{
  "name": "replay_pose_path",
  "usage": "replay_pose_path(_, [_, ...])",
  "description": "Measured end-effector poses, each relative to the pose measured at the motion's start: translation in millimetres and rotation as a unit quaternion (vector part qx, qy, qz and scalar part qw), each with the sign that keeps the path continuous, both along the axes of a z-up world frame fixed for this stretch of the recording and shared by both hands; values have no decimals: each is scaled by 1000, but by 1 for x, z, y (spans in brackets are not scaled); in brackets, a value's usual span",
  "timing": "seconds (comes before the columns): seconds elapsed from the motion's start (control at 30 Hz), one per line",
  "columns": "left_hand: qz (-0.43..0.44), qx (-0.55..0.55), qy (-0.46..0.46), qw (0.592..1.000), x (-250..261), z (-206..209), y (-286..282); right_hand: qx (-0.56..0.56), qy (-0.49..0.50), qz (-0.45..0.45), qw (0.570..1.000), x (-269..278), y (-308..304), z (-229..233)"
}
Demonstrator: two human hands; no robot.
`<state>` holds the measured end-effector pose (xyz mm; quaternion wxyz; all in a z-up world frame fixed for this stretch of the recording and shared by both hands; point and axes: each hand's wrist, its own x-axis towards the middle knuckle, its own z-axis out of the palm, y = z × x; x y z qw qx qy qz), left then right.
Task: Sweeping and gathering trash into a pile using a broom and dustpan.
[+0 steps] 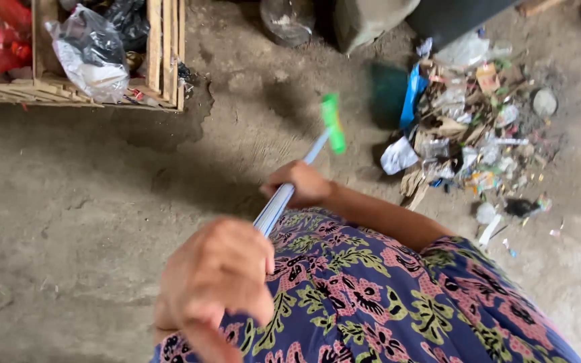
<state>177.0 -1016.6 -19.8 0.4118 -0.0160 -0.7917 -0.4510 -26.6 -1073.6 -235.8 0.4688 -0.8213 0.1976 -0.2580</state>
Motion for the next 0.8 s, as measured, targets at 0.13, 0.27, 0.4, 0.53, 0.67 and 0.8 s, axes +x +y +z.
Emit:
replay_pose_path(0.13, [50,-6,-72,996,-33,-5,34,-68,35,30,997,12,23,-46])
replay_pose_path(0.27, [170,124,-74,975,-77,-56,42,-9,51,84,995,-38,16,-92])
replay_pose_path(0.4, [259,314,-49,912,-129,-149,52,-15,170,-7,985,-135,2,-140])
replay_pose_path(0.53, [273,418,-34,866,-170,-151,83,-26,155,-15,987,-171,16,-137])
replay_pose_path(0.67, [267,177,19,947,-155,-16,127,-8,100,88,991,-119,55,-54])
replay_pose_path(0.8, [225,63,-49,971,-139,22,164,62,13,277,959,-34,93,20])
